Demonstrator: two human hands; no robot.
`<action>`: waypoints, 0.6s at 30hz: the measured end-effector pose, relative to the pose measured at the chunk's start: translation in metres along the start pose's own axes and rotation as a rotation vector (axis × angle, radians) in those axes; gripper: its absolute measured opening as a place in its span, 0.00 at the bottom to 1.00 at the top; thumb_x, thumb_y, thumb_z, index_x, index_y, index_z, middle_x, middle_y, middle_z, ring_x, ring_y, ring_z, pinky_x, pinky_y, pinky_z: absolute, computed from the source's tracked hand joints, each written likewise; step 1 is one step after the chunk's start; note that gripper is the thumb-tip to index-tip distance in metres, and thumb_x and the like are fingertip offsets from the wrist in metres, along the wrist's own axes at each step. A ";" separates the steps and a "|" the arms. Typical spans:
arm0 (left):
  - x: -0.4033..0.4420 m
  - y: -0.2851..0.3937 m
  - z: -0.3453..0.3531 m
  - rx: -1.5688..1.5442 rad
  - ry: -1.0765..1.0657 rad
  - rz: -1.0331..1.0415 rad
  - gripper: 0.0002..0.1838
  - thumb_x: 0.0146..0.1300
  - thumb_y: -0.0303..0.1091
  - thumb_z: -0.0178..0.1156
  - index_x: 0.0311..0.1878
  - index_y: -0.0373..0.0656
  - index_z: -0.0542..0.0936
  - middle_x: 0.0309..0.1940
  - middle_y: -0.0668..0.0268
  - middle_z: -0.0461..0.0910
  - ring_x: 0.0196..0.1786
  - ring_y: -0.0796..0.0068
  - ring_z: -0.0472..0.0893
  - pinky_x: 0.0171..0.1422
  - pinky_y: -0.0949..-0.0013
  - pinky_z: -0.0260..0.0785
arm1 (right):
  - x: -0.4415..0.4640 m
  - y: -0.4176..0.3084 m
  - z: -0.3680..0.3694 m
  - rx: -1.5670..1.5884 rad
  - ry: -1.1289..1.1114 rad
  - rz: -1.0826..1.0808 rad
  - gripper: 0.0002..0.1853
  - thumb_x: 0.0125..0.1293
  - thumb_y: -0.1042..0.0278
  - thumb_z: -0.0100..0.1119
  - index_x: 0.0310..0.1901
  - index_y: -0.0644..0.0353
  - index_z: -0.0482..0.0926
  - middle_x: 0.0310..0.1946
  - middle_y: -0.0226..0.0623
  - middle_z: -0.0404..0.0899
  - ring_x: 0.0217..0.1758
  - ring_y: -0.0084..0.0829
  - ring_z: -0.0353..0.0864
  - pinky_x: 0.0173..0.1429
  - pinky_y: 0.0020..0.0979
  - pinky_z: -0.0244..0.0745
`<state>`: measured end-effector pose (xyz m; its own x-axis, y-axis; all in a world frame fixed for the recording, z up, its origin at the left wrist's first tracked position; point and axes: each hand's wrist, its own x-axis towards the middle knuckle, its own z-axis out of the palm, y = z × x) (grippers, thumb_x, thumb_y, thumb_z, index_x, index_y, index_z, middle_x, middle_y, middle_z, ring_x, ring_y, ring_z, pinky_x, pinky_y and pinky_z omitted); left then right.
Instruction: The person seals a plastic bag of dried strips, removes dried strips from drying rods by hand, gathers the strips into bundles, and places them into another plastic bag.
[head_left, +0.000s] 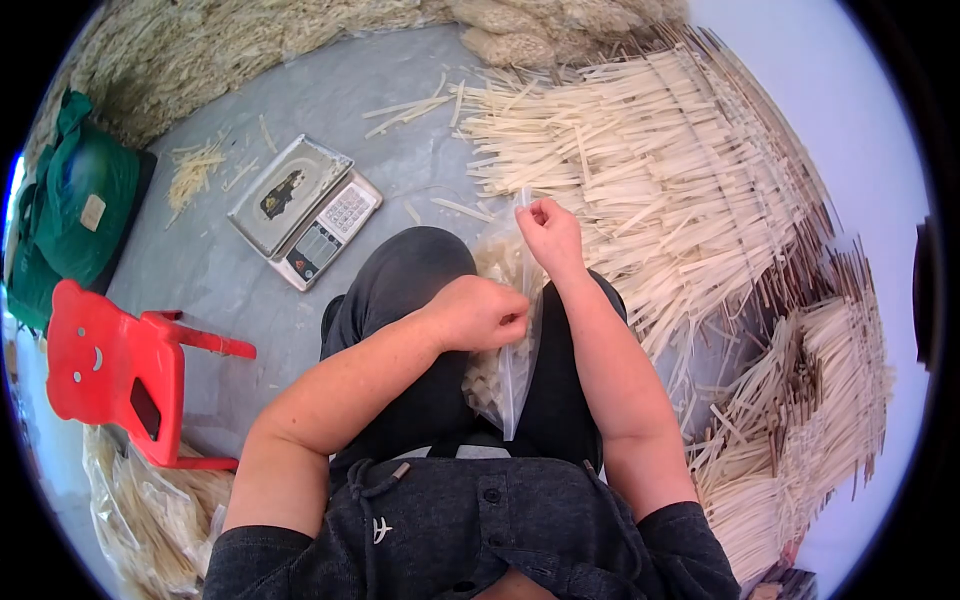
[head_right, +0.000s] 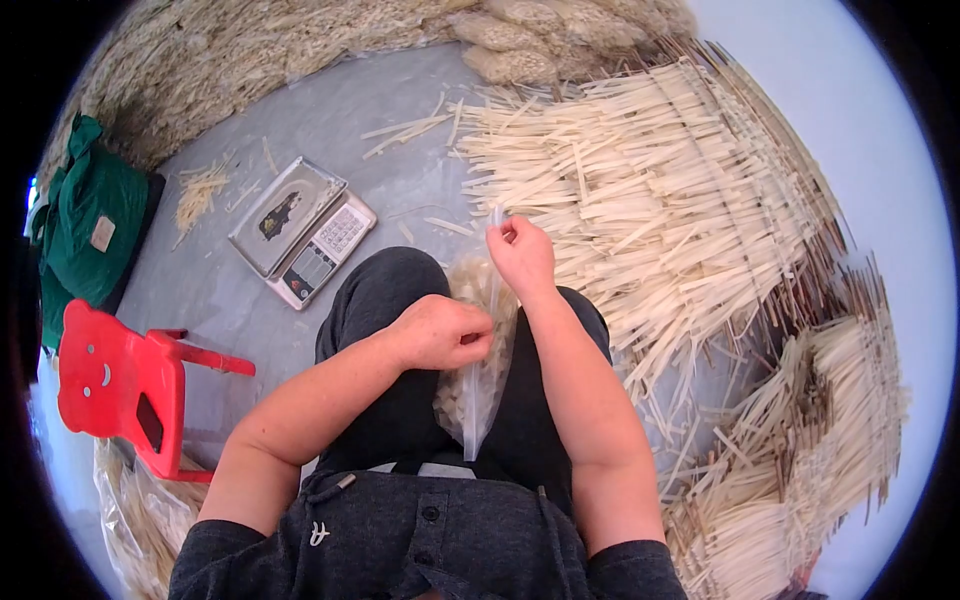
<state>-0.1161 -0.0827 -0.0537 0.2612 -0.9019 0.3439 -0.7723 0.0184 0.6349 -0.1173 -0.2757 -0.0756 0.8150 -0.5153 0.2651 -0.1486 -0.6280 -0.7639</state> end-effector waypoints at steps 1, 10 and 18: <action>0.000 0.001 -0.001 0.008 0.000 0.003 0.08 0.53 0.34 0.59 0.23 0.43 0.74 0.20 0.61 0.74 0.24 0.55 0.77 0.30 0.58 0.70 | 0.003 0.002 0.001 -0.008 -0.001 -0.016 0.09 0.56 0.65 0.59 0.29 0.63 0.79 0.20 0.43 0.79 0.23 0.38 0.79 0.32 0.36 0.73; 0.001 0.002 -0.002 0.000 0.000 0.001 0.08 0.53 0.34 0.59 0.22 0.43 0.73 0.19 0.61 0.74 0.24 0.55 0.77 0.29 0.58 0.69 | 0.011 0.009 0.007 0.052 0.000 0.022 0.08 0.57 0.67 0.59 0.29 0.64 0.79 0.22 0.46 0.80 0.26 0.42 0.80 0.34 0.38 0.74; 0.000 0.000 -0.002 -0.010 0.008 -0.002 0.09 0.54 0.34 0.59 0.23 0.42 0.73 0.20 0.60 0.74 0.24 0.55 0.77 0.29 0.58 0.70 | 0.016 0.004 0.010 0.022 0.019 0.013 0.09 0.57 0.66 0.60 0.29 0.64 0.79 0.22 0.47 0.80 0.27 0.43 0.81 0.34 0.39 0.74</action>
<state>-0.1151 -0.0824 -0.0521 0.2669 -0.8986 0.3482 -0.7664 0.0212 0.6420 -0.0988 -0.2805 -0.0802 0.8024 -0.5345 0.2656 -0.1468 -0.6081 -0.7802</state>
